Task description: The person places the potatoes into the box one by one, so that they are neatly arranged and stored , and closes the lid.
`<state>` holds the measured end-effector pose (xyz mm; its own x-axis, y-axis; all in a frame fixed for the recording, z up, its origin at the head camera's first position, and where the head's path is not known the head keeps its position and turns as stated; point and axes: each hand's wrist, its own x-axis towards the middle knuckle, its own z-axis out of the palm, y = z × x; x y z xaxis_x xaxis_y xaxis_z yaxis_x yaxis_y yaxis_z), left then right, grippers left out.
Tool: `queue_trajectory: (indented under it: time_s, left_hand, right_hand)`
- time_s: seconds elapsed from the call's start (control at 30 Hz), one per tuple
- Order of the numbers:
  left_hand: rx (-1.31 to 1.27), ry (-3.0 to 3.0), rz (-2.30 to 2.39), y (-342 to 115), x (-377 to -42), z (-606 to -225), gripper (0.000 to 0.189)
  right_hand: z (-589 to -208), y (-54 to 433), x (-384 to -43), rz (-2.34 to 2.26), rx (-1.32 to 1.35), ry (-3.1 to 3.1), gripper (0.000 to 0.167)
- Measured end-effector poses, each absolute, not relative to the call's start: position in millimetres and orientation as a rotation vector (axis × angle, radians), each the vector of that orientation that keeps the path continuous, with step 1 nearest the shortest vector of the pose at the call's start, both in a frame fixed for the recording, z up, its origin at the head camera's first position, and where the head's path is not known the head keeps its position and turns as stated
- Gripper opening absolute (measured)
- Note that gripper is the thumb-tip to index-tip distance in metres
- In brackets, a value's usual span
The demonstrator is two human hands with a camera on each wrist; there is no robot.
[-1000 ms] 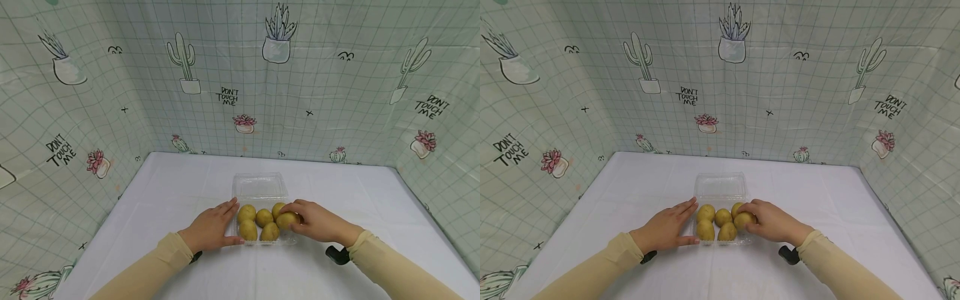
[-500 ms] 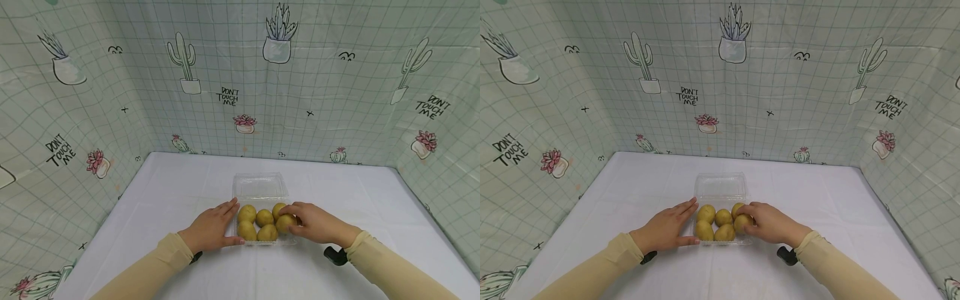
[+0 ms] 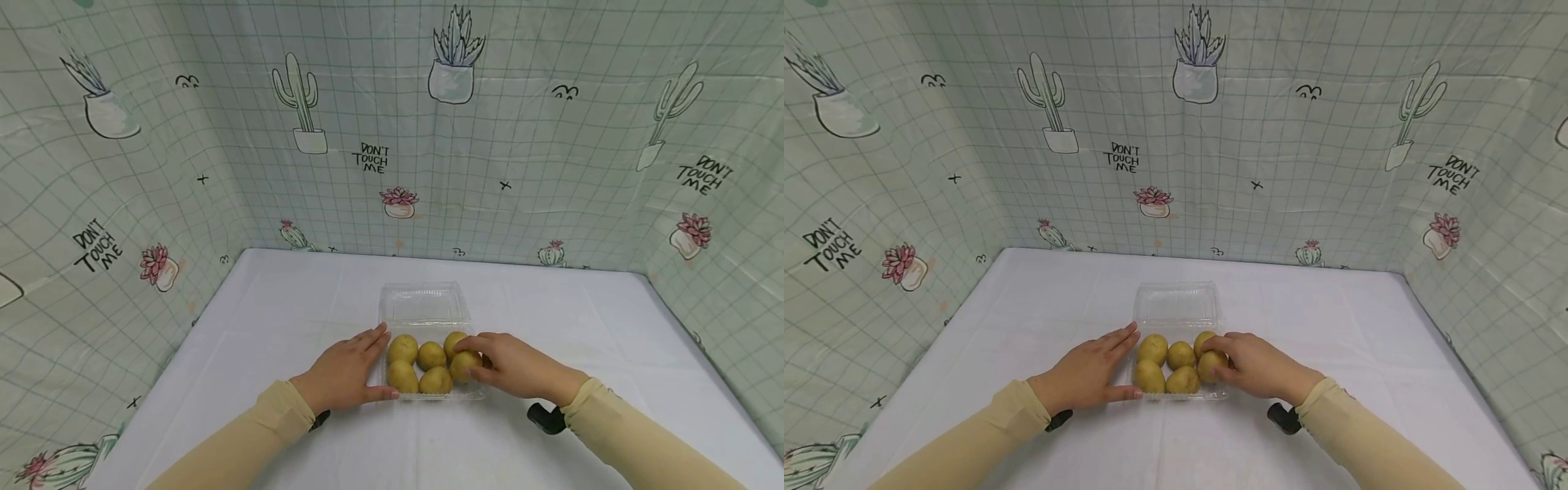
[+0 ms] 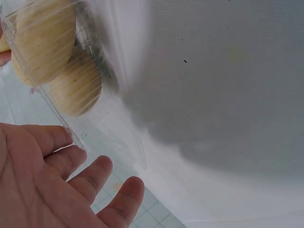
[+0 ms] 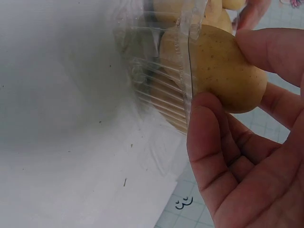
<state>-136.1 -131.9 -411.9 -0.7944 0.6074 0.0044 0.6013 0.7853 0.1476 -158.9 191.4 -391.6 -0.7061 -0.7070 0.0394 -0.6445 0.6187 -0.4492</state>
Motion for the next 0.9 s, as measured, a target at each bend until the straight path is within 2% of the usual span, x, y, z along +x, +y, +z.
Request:
queue_trajectory:
  time_s: [0.9]
  left_hand:
    - [1.03, 2.942, 0.205, -133.0, -137.0, -412.7, 0.097]
  right_hand:
    - [-397.4, 193.4, -157.7, -0.705, -1.159, 2.705, 0.034]
